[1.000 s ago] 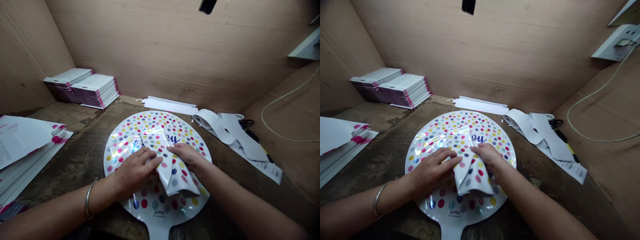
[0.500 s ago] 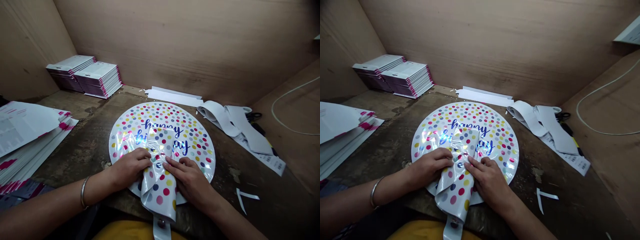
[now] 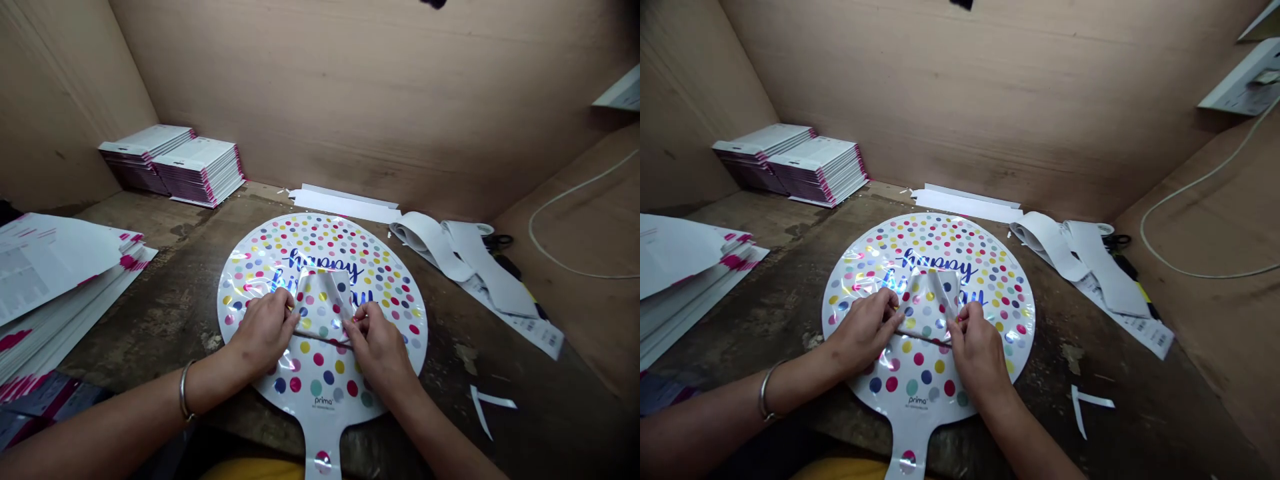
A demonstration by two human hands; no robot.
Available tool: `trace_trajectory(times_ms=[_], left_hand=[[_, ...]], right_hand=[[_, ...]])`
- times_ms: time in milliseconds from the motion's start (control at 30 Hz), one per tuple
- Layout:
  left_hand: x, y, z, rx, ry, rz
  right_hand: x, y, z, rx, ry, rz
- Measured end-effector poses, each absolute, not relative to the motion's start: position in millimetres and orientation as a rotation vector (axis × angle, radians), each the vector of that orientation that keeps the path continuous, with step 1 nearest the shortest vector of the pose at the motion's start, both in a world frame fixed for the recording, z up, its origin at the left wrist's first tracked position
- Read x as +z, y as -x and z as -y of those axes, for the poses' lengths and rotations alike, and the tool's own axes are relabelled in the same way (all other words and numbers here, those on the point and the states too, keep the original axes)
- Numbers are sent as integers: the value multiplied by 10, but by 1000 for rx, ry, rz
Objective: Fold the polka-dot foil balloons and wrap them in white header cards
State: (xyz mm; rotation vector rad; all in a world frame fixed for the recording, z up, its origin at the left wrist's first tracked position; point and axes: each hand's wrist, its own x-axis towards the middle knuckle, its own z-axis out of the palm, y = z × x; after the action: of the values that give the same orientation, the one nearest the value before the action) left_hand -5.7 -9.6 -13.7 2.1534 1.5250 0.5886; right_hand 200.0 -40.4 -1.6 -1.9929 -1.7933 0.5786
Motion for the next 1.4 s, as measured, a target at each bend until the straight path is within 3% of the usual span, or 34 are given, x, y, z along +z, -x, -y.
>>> trace_trajectory(times_ms=[367,533,700,867,967,1033,1200,1400], left_hand=[[-129,14,0,394,-2597,-1521],[-149,65,-106,368,-2894,-912],[-84,49,-161,369,-2762,-784],[-28,-138,-170,403,-2712,-933],[65,-162,-171,619,-2401,-1004],[144,-121,-124,799,-1883,-995],[163,-60,127,848,-832,-765],[23,-111,262,938,-728,-881]], right_hand=[[-52,-1968,316,256,2065,2026],[-105,-2109,269,-19,1685,2309],[-90,-2323,234,392,1541,2564],[-108,-2283,169,370,1614,2364],[-6,-2325,186,467,1621,2069],[97,-2394,257,676,1580,1721],[167,-2351,498,1680,1164,1073],[131,-1981,562,1892,1113,802]])
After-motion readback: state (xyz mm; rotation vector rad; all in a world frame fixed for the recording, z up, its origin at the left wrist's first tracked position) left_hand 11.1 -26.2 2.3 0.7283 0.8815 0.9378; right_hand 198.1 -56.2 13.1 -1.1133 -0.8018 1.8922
